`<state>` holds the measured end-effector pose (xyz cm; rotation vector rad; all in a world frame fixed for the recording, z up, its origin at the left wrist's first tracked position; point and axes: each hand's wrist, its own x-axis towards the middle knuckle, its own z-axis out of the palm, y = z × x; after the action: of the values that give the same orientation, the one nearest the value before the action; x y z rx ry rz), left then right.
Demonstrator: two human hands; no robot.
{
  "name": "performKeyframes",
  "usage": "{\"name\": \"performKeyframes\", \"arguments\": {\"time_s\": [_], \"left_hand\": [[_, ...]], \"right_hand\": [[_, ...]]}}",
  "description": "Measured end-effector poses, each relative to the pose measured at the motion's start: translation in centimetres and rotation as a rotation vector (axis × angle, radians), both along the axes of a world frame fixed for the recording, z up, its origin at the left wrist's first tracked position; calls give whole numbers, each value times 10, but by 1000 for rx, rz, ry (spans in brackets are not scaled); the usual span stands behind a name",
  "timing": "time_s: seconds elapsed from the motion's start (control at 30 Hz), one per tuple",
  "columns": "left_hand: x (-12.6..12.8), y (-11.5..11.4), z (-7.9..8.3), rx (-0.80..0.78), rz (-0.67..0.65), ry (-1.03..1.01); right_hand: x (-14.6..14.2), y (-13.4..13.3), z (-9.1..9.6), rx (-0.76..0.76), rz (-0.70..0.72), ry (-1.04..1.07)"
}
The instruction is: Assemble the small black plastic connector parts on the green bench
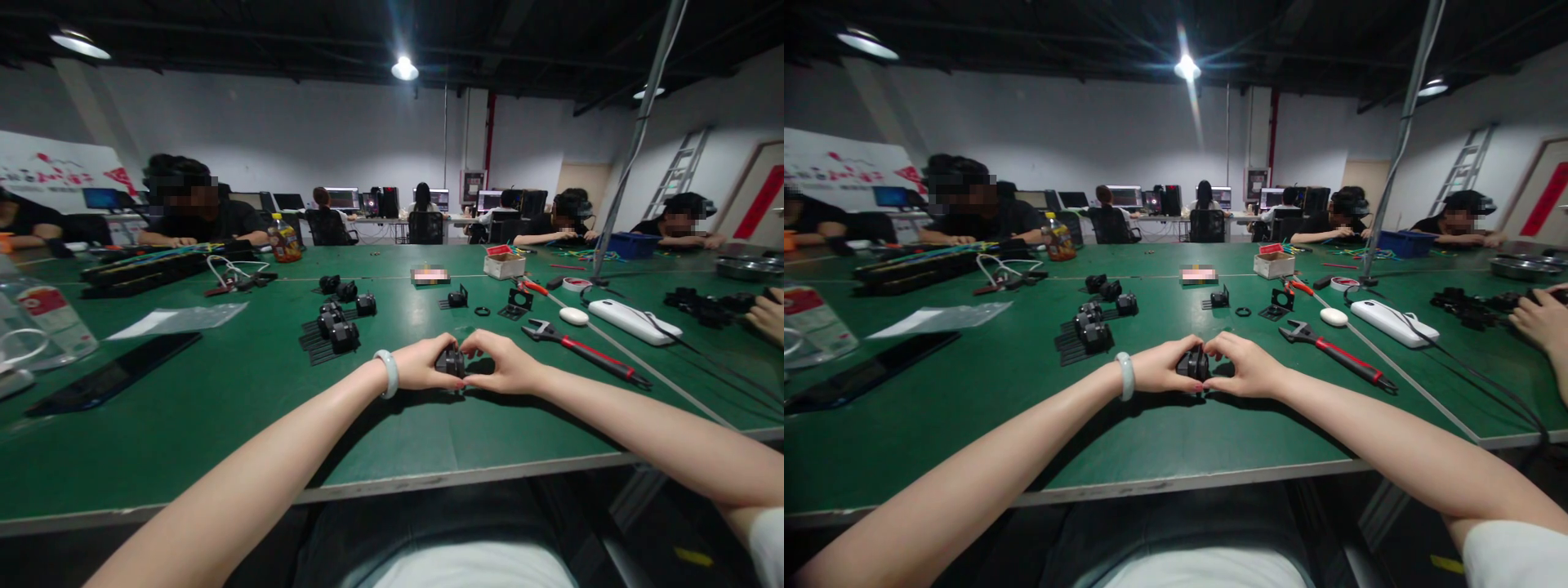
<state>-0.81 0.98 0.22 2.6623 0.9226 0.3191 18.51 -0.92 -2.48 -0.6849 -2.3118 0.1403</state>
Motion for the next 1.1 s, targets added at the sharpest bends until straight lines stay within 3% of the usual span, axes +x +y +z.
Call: {"name": "performKeyframes", "arguments": {"time_s": [1.1], "left_hand": [[2, -2, 1, -14, 38, 3]], "right_hand": [[-1, 1, 0, -8, -19, -18]]}}
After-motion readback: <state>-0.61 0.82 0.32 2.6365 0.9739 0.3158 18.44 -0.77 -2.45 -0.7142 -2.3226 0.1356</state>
